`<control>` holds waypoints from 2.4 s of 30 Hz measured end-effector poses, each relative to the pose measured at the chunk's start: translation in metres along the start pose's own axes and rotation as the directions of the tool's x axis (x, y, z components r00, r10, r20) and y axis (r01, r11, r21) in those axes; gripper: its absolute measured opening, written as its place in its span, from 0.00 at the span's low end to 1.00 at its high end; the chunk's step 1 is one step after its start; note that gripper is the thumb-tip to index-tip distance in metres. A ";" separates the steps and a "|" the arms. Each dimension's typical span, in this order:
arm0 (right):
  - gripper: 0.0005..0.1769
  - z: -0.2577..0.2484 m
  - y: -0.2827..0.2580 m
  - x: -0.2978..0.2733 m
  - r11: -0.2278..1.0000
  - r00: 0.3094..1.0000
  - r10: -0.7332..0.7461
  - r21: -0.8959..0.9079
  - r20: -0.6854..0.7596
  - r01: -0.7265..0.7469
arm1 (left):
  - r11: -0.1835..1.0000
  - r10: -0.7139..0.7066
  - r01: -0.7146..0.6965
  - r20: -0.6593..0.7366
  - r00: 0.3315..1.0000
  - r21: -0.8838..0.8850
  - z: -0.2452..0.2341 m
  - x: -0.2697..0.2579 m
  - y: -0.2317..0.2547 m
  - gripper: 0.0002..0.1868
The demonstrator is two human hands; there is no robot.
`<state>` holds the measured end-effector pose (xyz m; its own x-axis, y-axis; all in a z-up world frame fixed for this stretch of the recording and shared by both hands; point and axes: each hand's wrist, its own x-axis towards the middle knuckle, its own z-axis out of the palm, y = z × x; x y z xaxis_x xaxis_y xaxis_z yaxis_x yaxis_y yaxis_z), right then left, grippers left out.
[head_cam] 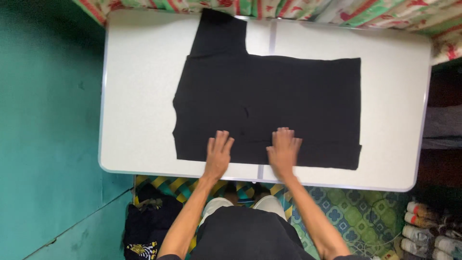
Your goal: The person lays a black garment flat on a white table and repeatedly smooths and folds it by hand. The garment is adjusted and pressed flat multiple times, with the person using both hands to align edges and crease folds.
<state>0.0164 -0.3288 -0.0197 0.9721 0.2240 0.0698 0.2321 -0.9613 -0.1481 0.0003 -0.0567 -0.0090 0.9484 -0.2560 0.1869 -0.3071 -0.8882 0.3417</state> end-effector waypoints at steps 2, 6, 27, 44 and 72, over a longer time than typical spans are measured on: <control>0.35 0.019 -0.029 -0.004 0.989 0.990 -0.139 0.056 0.024 0.138 | 1.000 0.004 -0.007 0.153 0.988 0.023 0.009 0.006 0.021 0.29; 0.33 0.018 -0.013 -0.017 0.978 0.975 -0.207 0.005 0.080 0.208 | 0.989 -0.132 0.099 0.368 0.920 0.108 -0.002 0.012 0.035 0.33; 0.34 -0.029 0.167 -0.064 0.968 0.970 0.238 -0.100 0.049 -0.232 | 0.989 -0.113 0.079 0.309 0.944 0.122 0.037 0.037 0.129 0.42; 0.35 -0.045 0.241 -0.100 0.948 0.942 0.317 -0.037 0.107 -0.315 | 0.982 -0.145 0.095 0.336 0.931 0.160 0.073 0.050 0.188 0.38; 0.06 -0.107 0.298 -0.133 0.950 0.966 0.257 0.172 0.038 -0.259 | 0.986 -0.158 0.123 0.406 0.900 0.111 0.085 0.053 0.205 0.44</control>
<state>-0.0471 -0.6626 0.0324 0.9997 -0.0244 -0.0084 -0.0258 -0.9441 -0.3286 -0.0058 -0.2846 -0.0070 0.9341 -0.2449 -0.2599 -0.1772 -0.9498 0.2579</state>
